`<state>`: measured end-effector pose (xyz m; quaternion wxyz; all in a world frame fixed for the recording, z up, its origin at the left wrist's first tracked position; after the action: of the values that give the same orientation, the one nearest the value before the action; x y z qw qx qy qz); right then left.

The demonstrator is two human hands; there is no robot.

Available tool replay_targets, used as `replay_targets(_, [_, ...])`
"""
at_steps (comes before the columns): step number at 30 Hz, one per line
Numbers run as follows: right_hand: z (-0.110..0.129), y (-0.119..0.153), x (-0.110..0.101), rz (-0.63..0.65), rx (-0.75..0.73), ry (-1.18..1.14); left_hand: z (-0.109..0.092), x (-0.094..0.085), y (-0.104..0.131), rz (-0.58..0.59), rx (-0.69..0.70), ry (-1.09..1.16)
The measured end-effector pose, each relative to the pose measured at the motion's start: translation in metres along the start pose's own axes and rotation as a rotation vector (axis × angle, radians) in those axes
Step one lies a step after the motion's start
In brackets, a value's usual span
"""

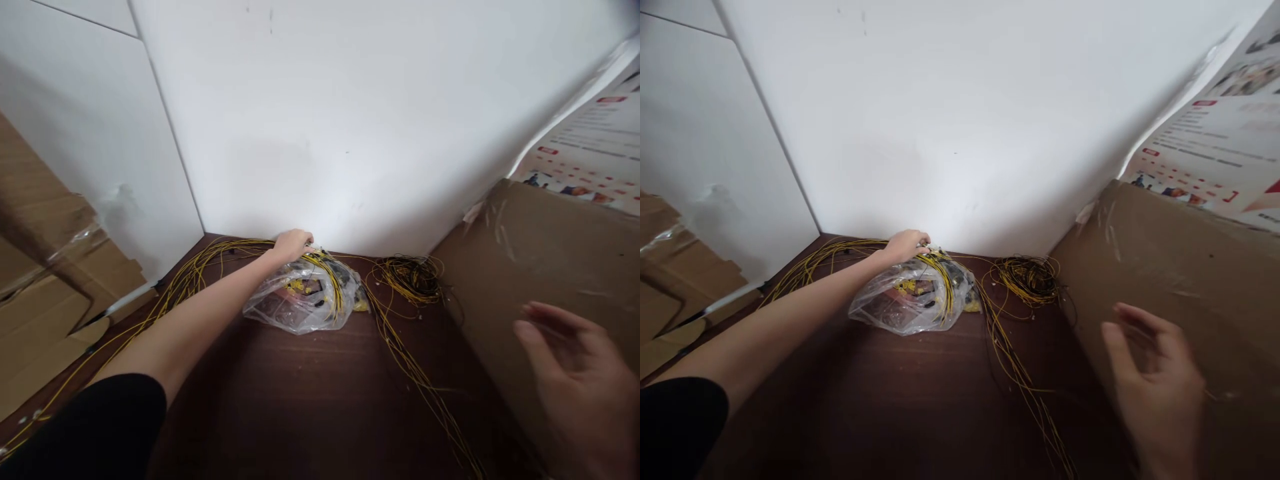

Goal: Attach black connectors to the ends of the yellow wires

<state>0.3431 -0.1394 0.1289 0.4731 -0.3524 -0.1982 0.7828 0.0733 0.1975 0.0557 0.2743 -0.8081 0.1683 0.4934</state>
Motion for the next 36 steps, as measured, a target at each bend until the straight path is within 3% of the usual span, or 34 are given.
replay_targets(5, [0.049,0.005,0.068,0.258,-0.263,-0.023,0.002,0.007,-0.003,0.051,-0.009,-0.045])
replay_targets(10, [0.067,0.016,0.115,0.450,-0.366,-0.046,0.008,0.010,-0.009,0.051,-0.019,-0.008])
replay_targets(15, [0.087,0.010,0.166,0.607,-0.467,-0.114,0.016,0.013,-0.016,0.038,-0.048,0.069])
replay_targets(17, [0.091,0.007,0.198,0.727,-0.481,-0.093,0.016,0.014,-0.017,0.032,-0.050,0.094])
replay_targets(21, [0.083,0.010,0.265,0.897,-0.469,0.183,0.010,0.015,-0.016,0.022,-0.028,0.126])
replay_targets(24, [0.076,0.016,0.299,0.980,-0.502,0.383,0.005,0.015,-0.015,0.019,-0.001,0.136])
replay_targets(28, [0.067,0.012,0.317,1.044,-0.500,0.505,0.003,0.012,-0.009,0.013,0.029,0.132])
replay_targets(36, [0.045,-0.002,0.324,1.114,-0.390,0.524,0.006,0.008,0.014,0.013,0.092,0.017])
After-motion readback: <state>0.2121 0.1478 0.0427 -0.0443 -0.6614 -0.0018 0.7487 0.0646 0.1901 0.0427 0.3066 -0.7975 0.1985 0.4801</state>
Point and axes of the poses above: each hand's wrist, its own y-axis away from the middle knuckle, its own x-axis out of the palm, z = x × y, the point moved 6 cm from there along -y, towards the middle knuckle, and after that the axes turned 3 degrees about -z, right-handed, at the moved point
